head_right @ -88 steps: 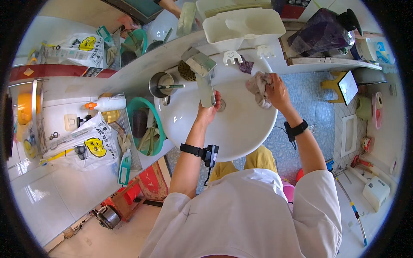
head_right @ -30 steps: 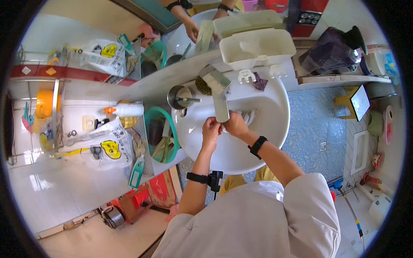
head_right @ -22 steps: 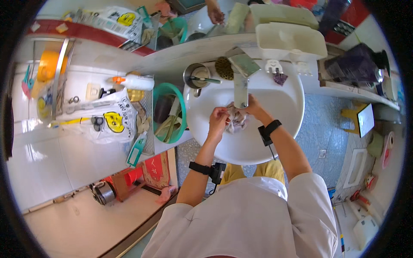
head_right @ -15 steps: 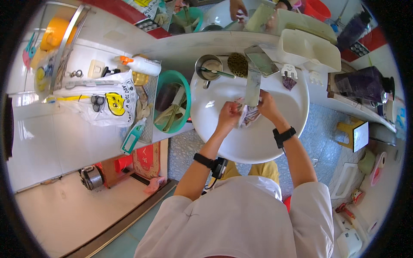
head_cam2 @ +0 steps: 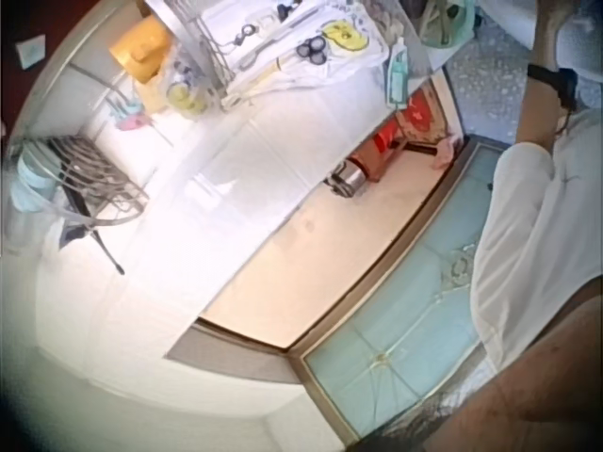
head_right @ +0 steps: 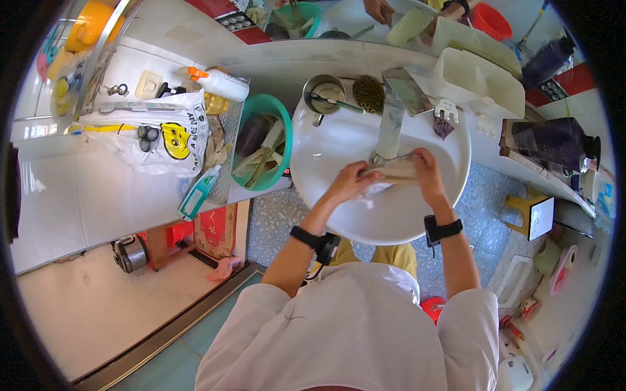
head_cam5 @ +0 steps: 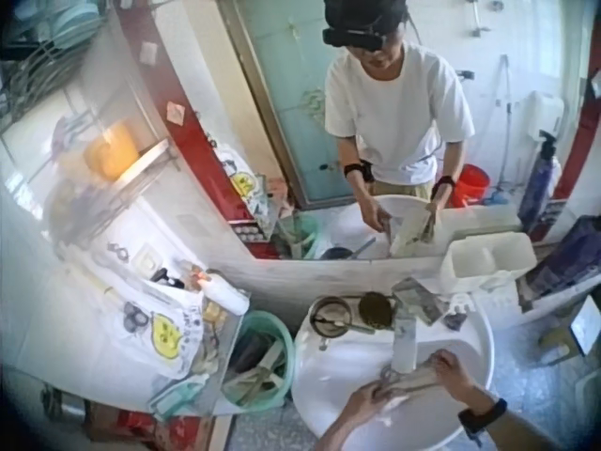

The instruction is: Washing a cloth in a bathroom sink.

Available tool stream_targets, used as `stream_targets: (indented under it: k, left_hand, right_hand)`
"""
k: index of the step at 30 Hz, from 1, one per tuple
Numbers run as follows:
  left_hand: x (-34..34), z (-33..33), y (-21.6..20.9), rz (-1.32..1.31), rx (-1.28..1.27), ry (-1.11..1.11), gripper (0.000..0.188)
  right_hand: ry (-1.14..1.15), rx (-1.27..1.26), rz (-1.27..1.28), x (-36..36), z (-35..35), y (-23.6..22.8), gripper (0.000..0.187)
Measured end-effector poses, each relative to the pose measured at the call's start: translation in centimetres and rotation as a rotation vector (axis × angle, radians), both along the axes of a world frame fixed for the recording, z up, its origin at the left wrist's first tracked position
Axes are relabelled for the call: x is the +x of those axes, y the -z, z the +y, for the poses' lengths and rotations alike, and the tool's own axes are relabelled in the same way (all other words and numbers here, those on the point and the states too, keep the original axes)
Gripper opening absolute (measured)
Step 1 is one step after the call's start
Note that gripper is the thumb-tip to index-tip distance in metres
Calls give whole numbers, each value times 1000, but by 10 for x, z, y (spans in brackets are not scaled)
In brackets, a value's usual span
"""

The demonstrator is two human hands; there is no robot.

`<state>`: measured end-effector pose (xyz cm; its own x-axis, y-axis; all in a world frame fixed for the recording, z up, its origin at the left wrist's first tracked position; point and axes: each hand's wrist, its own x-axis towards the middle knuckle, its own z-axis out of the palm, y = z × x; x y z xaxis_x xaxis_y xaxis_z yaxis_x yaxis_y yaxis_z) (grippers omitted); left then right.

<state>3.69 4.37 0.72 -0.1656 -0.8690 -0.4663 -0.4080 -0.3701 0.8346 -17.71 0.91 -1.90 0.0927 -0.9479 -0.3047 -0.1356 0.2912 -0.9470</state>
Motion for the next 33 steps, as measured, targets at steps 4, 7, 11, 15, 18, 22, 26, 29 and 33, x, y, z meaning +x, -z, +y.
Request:
stream_targets:
  k: [4,7,11,15,18,22,26,29,33]
  left_hand:
    - [42,0,-14,85,-111,-45,26]
    - [53,-10,-15,255,-83,-142,22]
    - [31,-22,25,138,-323,-235,14]
    - [1,-36,85,353,-17,-589,18]
    - [-5,-32,102,1116,362,-957,19]
    - [-75,-20,100,279,1,-800,35]
    - [-35,-30,85,271,231,-425,39]
    - [-23,-23,66,496,448,-545,49]
    - [34,-13,33,560,473,-261,37]
  right_hand:
    - [-233,387,-162,35,-3,-21,21]
    - [-682,491,270,52,-25,-38,21]
    - [-336,73,-13,47,-30,10,17]
    - [76,-104,-199,91,-15,16,12]
    - [-69,-249,179,111,10,-7,13]
    - [39,-177,321,84,-13,-6,19]
    - [24,-441,357,104,6,10,14]
    - [-74,-183,290,72,-11,64,13]
    - [-236,-121,-110,58,-34,28,25]
